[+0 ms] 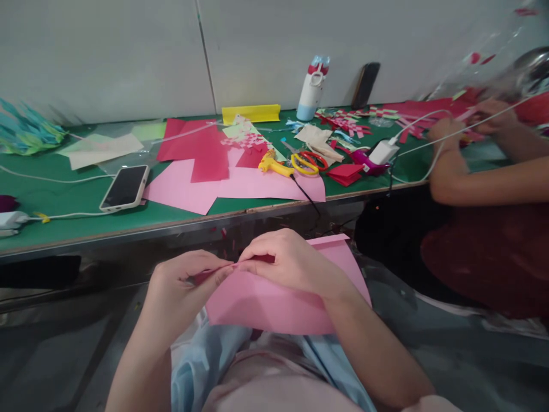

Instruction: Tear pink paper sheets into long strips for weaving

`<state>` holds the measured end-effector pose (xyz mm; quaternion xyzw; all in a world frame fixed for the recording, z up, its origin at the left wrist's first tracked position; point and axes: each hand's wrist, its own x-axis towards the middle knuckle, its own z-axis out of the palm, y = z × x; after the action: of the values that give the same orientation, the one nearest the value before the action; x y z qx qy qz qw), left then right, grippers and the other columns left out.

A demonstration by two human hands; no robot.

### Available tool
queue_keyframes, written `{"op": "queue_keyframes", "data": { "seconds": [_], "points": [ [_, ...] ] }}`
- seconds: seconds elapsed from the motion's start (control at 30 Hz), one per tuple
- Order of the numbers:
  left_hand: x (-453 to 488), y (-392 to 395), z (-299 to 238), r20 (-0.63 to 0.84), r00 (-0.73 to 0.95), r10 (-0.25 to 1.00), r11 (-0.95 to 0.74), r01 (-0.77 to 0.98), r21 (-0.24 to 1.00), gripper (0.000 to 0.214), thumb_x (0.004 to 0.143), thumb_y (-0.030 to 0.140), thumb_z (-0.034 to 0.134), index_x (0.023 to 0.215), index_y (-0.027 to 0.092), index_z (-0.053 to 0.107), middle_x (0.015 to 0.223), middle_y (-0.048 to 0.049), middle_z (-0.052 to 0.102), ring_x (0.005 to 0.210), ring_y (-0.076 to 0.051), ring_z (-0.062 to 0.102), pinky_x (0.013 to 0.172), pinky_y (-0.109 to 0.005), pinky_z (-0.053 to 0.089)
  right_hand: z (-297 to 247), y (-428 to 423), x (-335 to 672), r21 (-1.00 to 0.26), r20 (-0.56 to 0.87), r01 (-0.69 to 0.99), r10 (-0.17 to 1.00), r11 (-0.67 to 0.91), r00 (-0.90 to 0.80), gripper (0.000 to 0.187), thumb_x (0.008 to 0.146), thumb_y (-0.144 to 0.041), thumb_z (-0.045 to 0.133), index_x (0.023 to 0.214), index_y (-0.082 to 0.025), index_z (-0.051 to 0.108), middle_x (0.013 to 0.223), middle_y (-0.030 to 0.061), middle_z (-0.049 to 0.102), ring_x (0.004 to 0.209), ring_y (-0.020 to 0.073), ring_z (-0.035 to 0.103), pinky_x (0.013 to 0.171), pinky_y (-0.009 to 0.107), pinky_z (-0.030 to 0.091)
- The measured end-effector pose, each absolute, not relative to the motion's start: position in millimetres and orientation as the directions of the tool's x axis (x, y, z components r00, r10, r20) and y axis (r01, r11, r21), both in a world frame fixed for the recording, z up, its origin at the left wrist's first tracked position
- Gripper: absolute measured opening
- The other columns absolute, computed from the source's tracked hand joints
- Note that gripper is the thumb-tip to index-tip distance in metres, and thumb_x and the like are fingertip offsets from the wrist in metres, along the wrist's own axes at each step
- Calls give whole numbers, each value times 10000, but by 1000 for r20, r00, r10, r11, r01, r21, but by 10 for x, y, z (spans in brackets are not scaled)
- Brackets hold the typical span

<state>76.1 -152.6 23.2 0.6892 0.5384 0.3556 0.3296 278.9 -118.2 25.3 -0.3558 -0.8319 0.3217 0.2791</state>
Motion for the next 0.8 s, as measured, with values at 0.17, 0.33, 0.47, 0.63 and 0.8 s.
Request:
{"op": "queue_keyframes", "data": {
  "seconds": [0.17,0.33,0.47,0.63,0.8],
  "points": [
    [810,-1536,267,153,127,980,-196,495,847,61,725,266,696,708,220,733,755,-25,714,698,-162,642,582,-228,496,291,-1203,2783,-751,238,399,780,526,-580,145,856,-188,575,837,-191,718,845,-2,717,769,122,624,673,218,407],
    [909,-1536,267,146,19,989,-137,472,871,73,685,239,687,629,192,683,681,-20,690,660,-171,628,585,-256,484,309,-1217,2752,-743,243,403,776,534,-582,147,843,-170,577,824,-199,720,847,2,717,782,133,631,691,224,417],
    [922,-1536,262,182,-11,983,-153,494,856,65,676,243,688,633,195,679,690,-15,692,669,-167,623,602,-252,485,289,-1194,2773,-744,241,406,780,531,-578,156,853,-179,571,852,-198,726,878,7,727,798,135,638,713,227,426],
    [824,-1504,261,151,71,986,-164,572,803,86,718,294,679,686,218,702,749,-16,714,708,-165,635,624,-239,489,241,-1177,2880,-738,197,451,800,501,-566,140,808,-221,635,904,-189,733,901,23,734,808,154,653,723,235,438],
    [802,-1437,240,-15,241,970,-163,699,696,130,765,307,620,788,272,743,828,-4,740,766,-189,666,661,-255,502,229,-1222,2877,-721,132,522,830,455,-541,165,816,-171,597,888,-209,741,882,19,737,806,158,651,713,239,433]
  ]
}}
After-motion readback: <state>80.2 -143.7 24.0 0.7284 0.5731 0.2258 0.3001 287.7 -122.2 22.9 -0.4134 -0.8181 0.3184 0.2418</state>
